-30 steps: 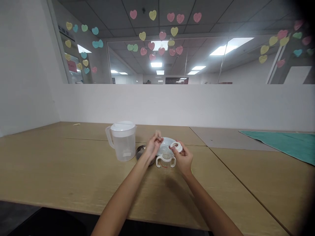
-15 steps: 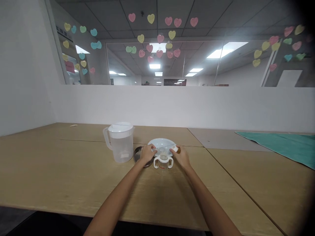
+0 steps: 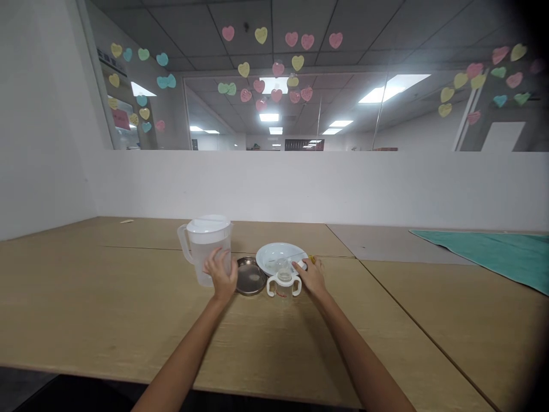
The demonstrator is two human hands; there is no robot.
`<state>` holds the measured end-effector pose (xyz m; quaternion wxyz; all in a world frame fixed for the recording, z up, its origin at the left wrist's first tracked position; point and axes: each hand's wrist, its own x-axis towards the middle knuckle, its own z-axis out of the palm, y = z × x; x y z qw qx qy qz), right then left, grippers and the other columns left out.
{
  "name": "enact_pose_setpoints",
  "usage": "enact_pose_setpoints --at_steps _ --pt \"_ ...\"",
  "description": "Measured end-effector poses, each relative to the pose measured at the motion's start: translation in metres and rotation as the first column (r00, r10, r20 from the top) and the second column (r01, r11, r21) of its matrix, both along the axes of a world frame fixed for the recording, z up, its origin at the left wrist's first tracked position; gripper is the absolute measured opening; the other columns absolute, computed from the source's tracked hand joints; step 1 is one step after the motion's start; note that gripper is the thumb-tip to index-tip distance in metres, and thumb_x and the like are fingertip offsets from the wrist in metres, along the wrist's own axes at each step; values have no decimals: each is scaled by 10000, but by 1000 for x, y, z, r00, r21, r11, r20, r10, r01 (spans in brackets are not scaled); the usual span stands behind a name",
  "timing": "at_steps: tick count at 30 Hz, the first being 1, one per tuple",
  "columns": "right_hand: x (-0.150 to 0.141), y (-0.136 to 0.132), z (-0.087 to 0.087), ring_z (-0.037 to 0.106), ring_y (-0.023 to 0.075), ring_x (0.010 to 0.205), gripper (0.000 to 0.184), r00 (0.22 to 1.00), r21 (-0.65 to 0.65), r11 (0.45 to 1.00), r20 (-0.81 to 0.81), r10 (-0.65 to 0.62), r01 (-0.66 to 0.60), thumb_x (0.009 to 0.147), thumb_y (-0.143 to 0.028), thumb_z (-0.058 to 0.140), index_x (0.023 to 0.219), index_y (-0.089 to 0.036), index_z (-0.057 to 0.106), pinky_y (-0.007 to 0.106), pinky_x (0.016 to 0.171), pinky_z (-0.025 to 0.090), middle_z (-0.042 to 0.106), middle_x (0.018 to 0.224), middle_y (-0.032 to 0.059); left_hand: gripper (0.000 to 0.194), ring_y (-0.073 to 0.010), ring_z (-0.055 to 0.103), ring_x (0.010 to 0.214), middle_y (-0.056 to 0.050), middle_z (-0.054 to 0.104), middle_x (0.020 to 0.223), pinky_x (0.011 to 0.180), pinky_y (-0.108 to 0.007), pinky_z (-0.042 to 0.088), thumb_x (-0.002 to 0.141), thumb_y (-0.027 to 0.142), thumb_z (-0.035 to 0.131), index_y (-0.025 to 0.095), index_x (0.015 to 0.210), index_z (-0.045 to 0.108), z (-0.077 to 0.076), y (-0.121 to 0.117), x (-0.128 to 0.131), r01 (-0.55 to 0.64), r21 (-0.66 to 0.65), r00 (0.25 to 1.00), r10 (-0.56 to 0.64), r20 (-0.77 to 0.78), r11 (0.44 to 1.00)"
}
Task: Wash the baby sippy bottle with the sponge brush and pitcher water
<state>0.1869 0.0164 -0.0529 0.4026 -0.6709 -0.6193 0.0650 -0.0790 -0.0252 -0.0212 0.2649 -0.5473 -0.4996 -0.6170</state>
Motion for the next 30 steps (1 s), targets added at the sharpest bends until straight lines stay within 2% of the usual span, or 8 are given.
enact_pose_setpoints --at_steps 4,7,13,18,21,23,27,30 --pt "-1 0 2 262 322 1280 532 1000 -49 999 -28 8 -9 777 -603 464 1096 -204 616 465 997 242 363 1338 182 557 -291 350 1196 -159 391 1244 1018 -473 224 758 360 589 128 1229 406 5 6 -37 -78 58 980 66 190 995" --pt "0 1 1 286 310 1270 506 999 -52 999 -40 13 -15 776 -585 479 1089 -210 615 444 1000 247 396 1308 170 736 -288 336 1196 -165 374 1244 1017 -458 255 711 417 646 121 1298 314 5 10 -56 -81 78 961 57 272 994" --pt "-1 3 -2 303 284 1265 446 998 -17 1000 -65 23 -24 783 -541 494 1039 -202 630 404 1001 261 459 1242 154 658 -257 381 1162 -155 373 1268 1021 -466 275 775 455 574 153 1296 310 -4 20 -79 -42 97 902 -4 432 994" --pt "1 3 -5 342 278 1229 437 999 111 994 -35 10 -6 768 -521 522 1016 -179 632 379 997 267 484 1203 150 823 -313 367 1223 -174 363 1324 1026 -502 310 724 529 606 159 1358 233 -11 25 -73 145 -109 919 -93 382 983" --pt "2 3 -6 367 275 1204 426 1000 179 984 -8 8 -7 761 -507 537 1002 -169 632 373 992 271 484 1199 150 1067 -389 232 1304 -225 219 1419 1049 -555 273 630 587 667 128 1406 94 -9 24 -61 84 -223 935 1 354 971" --pt "3 2 -5 378 270 1192 421 1000 198 980 1 15 -15 759 -500 542 994 -163 634 363 986 276 506 1167 146 1150 -428 212 1303 -248 178 1431 1031 -589 286 594 604 685 112 1413 45 -7 23 -55 68 -267 932 34 361 961" --pt "4 1 -5 384 267 1186 429 1000 203 979 3 20 -20 759 -507 536 990 -160 637 361 982 278 529 1138 139 1127 -460 313 1237 -236 272 1400 963 -606 351 595 588 697 123 1414 78 -4 18 -51 87 -276 930 22 368 957" --pt "4 1 -6 380 274 1194 436 1000 204 979 -4 9 -8 761 -509 532 990 -153 639 362 984 274 511 1174 151 1080 -420 314 1245 -216 279 1402 995 -545 340 635 579 670 99 1410 92 -2 12 -48 33 -239 968 29 248 970"
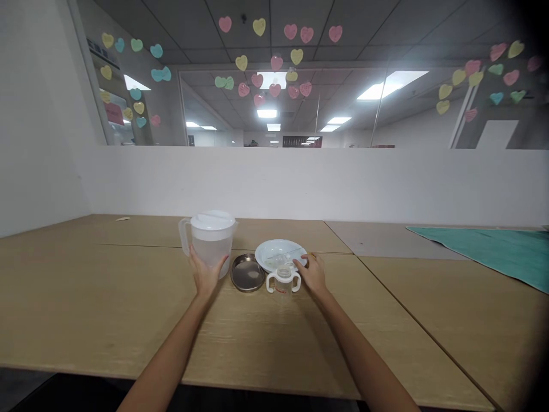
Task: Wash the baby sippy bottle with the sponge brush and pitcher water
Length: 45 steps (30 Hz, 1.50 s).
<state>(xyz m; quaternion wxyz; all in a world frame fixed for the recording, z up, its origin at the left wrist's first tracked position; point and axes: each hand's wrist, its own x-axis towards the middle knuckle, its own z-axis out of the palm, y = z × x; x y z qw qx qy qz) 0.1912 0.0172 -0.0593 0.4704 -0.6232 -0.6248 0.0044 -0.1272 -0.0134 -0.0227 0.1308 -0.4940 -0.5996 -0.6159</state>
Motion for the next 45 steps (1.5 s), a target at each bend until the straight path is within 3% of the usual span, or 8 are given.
enact_pose_setpoints --at_steps 3,6,10,26,33,40,45 --pt "0 0 -1 371 273 1208 434 1000 -8 1000 -14 6 -6 766 -507 526 992 -154 638 359 983 275 506 1186 152 1028 -382 288 1269 -225 292 1391 1033 -520 271 653 591 643 78 1399 156 3 -6 5 -45 24 972 50 -231 999" --pt "0 0 -1 366 270 1215 431 999 -23 1000 -31 13 -13 762 -498 538 995 -149 637 354 989 273 512 1173 156 926 -391 236 1297 -231 290 1400 1044 -575 154 688 582 608 96 1385 240 2 -7 9 -84 17 903 84 -421 996" --pt "0 1 -1 372 273 1208 429 999 -35 999 -42 9 -10 756 -499 546 988 -151 639 352 990 273 504 1179 160 818 -384 206 1318 -211 272 1425 1049 -593 52 729 547 576 133 1376 296 -3 -5 12 -67 -5 838 54 -543 998" --pt "0 0 1 475 261 1065 392 999 -32 999 -38 10 -11 749 -486 539 956 -170 643 343 929 334 555 1046 120 758 -365 196 1331 -188 273 1434 1057 -584 9 746 526 566 169 1371 329 -6 -5 7 -71 -6 807 54 -588 997" --pt "1 0 0 502 245 1006 400 998 -29 999 -47 34 -36 758 -494 511 952 -167 635 317 893 360 564 998 105 886 -364 233 1315 -218 297 1410 1069 -554 85 697 585 593 119 1382 280 -3 -7 10 -72 52 826 88 -557 996" --pt "-1 -4 3 508 250 992 391 998 -68 997 -63 19 -23 755 -489 504 953 -176 628 326 869 369 568 1012 103 1054 -350 298 1285 -243 317 1378 1051 -477 250 631 621 639 81 1399 159 3 -12 14 33 115 901 20 -432 993" --pt "-2 -6 5 497 257 1024 392 997 -83 996 -72 29 -35 768 -480 496 976 -172 621 332 894 358 559 1034 111 1055 -356 279 1299 -246 288 1391 1047 -491 264 610 614 659 102 1383 157 4 -15 9 139 122 834 -50 -550 983"
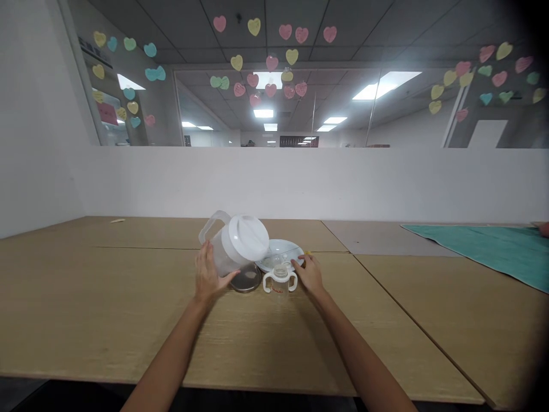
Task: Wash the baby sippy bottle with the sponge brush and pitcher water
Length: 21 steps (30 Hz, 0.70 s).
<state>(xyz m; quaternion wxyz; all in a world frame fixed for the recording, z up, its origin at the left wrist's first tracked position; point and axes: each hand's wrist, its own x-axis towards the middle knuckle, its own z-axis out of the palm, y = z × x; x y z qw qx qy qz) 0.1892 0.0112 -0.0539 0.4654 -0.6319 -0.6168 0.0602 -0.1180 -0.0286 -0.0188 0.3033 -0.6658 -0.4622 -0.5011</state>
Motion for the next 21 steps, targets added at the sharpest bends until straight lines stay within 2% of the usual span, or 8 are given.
enact_pose_setpoints --at_steps 5,11,14,17,21 --pt "0 0 0 484 256 1040 404 1000 -3 1000 -5 5 -5 769 -481 496 988 -163 616 332 909 351 555 1049 115 931 -355 277 1305 -229 365 1344 1049 -529 244 608 605 656 137 1315 271 1 1 -5 66 18 973 -60 -221 998" --pt "0 1 -2 490 253 1021 384 1000 7 1000 3 5 -5 771 -481 501 968 -173 618 336 905 352 553 1037 108 892 -355 259 1315 -240 356 1345 1050 -549 232 632 575 652 134 1307 269 0 1 -5 34 44 974 -24 -223 998" --pt "1 3 -3 497 248 1009 388 1000 5 1000 2 3 -3 773 -477 501 975 -168 618 331 898 356 554 1028 110 983 -362 270 1306 -252 308 1374 1053 -541 249 617 560 685 114 1349 203 1 -1 -2 46 83 989 -34 -141 995" --pt "2 3 -4 496 243 1010 393 1000 10 1000 16 9 -9 782 -477 493 982 -163 618 320 896 353 555 1026 107 1069 -352 262 1310 -232 256 1413 1076 -501 264 620 552 695 115 1399 109 3 -3 2 9 59 998 -12 59 998" --pt "3 2 -4 491 241 1014 388 999 3 1000 34 13 -14 796 -465 488 994 -156 614 311 895 351 556 1022 107 1056 -337 234 1324 -199 218 1439 1097 -476 265 671 550 655 123 1422 47 4 -4 0 -83 -25 927 86 364 996"
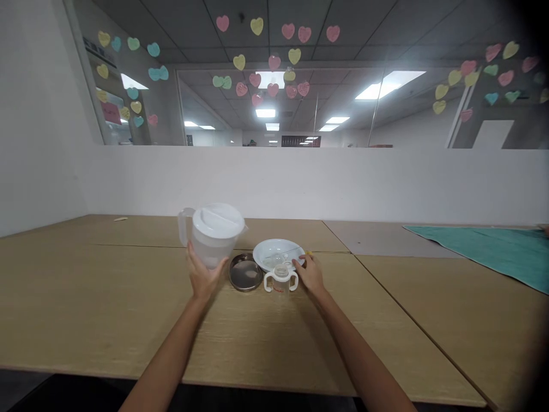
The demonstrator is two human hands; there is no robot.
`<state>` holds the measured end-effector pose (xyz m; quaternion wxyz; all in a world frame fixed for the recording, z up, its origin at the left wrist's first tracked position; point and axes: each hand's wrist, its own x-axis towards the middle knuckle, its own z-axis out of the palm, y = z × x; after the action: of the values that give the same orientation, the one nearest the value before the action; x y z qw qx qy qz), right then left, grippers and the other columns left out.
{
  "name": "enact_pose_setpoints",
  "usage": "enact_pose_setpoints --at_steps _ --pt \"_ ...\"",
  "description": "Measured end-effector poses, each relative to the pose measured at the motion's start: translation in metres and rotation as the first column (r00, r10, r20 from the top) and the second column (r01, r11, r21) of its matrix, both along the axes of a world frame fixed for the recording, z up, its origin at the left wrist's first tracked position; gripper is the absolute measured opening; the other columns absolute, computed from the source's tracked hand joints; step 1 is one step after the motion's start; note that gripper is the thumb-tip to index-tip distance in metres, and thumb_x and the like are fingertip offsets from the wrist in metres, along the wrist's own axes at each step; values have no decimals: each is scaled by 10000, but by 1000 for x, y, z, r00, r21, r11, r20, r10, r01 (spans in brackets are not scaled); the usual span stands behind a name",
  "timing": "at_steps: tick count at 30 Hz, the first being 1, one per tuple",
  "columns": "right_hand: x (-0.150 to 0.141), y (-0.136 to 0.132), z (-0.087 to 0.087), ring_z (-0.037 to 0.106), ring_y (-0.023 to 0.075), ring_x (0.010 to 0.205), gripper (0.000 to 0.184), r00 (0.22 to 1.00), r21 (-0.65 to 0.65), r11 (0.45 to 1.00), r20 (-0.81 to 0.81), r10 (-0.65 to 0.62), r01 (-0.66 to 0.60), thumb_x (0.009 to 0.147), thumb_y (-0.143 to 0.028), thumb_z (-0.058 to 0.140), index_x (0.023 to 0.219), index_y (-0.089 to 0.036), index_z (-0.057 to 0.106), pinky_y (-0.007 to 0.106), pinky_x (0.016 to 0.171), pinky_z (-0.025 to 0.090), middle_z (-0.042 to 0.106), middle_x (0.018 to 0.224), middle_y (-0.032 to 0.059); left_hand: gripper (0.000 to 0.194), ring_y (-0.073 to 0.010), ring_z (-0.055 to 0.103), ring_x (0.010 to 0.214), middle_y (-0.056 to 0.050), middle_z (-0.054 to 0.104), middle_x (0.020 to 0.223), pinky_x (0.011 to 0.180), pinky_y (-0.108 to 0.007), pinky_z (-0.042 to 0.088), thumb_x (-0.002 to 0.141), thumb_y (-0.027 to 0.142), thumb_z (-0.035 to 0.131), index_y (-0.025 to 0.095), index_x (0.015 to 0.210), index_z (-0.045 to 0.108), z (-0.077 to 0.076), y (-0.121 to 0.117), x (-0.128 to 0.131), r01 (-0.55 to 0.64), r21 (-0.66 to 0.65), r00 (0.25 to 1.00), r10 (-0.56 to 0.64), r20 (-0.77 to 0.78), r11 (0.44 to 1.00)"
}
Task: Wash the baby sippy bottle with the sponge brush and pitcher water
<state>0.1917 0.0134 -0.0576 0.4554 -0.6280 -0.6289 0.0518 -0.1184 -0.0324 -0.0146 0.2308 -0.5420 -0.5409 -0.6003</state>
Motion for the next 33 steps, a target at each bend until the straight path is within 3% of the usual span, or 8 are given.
enact_pose_setpoints --at_steps 3,10,16,26,33 --pt "-1 -1 0 494 238 1008 371 1000 -8 1000 1 -9 9 799 -449 497 1000 -158 611 309 897 349 554 1029 105 1058 -350 223 1326 -202 212 1438 1089 -505 269 676 556 650 117 1419 38 0 1 -7 -57 -22 991 59 122 998" --pt "0 1 -1 493 229 1012 368 1000 -7 1000 18 -12 12 806 -442 495 1008 -155 608 302 907 345 561 1022 102 1023 -363 228 1319 -237 212 1427 1079 -505 279 705 520 645 77 1410 51 -6 6 -13 -54 -72 974 68 214 996" --pt "-1 0 0 498 221 1000 359 1000 -12 1000 14 -12 12 803 -434 494 1008 -162 610 297 901 350 560 1022 99 1013 -323 237 1326 -202 236 1428 1090 -482 268 695 543 640 124 1414 62 -10 9 -11 -22 -83 977 39 208 996" --pt "-1 -3 1 504 221 1007 356 1000 -15 1000 13 -11 11 812 -431 483 1015 -168 612 302 906 351 551 1044 98 989 -327 254 1321 -188 215 1446 1077 -485 293 719 566 600 132 1417 49 -12 10 -6 43 -148 946 8 325 988" --pt "-4 -12 9 464 234 1092 404 988 14 997 138 -71 70 854 -410 445 1131 -130 537 315 942 320 528 1135 126 1018 -309 249 1321 -202 221 1438 1075 -438 272 693 584 601 101 1412 66 -20 17 -10 12 -158 943 41 331 987"
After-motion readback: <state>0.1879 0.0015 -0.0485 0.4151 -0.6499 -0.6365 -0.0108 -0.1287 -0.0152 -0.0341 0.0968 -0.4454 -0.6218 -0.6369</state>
